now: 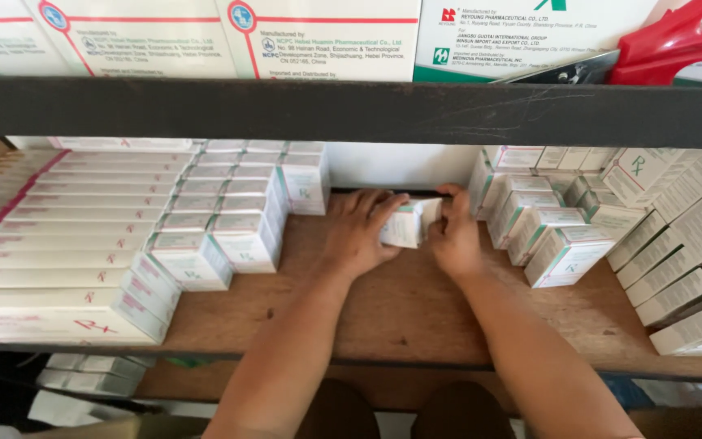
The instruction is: The person opens small white boxes on a wooden shelf, removes a blister pack and a folded paper leaflet, and places them back inside. They then fold the box flaps to close the package and arrange it among other similar boxes.
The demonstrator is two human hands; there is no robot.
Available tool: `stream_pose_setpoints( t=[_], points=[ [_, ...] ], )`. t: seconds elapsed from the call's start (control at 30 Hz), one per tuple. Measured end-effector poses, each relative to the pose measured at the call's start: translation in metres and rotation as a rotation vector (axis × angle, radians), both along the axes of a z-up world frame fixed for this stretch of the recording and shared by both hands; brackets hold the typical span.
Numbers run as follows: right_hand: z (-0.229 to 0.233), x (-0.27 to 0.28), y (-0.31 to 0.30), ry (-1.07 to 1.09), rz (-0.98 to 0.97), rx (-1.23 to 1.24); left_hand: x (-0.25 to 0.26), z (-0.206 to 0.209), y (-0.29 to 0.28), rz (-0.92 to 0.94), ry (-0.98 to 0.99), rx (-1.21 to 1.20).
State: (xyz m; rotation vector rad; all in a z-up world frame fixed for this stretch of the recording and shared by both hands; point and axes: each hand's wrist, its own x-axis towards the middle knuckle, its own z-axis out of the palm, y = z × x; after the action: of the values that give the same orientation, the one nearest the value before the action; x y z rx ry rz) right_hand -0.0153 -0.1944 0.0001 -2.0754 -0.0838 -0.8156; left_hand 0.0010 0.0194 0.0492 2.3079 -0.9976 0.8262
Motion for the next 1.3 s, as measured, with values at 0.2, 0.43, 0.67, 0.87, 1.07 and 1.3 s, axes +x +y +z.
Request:
stream_pose_setpoints(
  t=[0.2,0.43,0.67,0.87,1.07,1.3],
  points=[
    [0.001,-0.002,0.002,-0.211,-0.015,-0.179,0.011,-0.011,0.006,0.006,0.036,-0.009],
    [0.004,0.001,0.001,-0.087,0.287,-0.002,0.01,-0.008,0.01,0.093,0.019,0.011],
    [-0.013,0.013,-0.017,0.17,0.281,-0.194,0.017,-0.02,0.006,0.048,-0.047,0.051],
    [-0.029,0.023,-0.024,0.26,0.296,-0.232,0.021,-0.027,0.009,-0.011,-0.154,-0.019],
    [-0.035,0.028,-0.029,0.234,0.327,-0.117,0.012,-0.012,0.006,0.003,-0.065,0.067],
    [-0.024,0.026,-0.03,0.288,0.336,-0.029,0.008,-0.006,0.004,0.025,-0.018,0.079]
  ],
)
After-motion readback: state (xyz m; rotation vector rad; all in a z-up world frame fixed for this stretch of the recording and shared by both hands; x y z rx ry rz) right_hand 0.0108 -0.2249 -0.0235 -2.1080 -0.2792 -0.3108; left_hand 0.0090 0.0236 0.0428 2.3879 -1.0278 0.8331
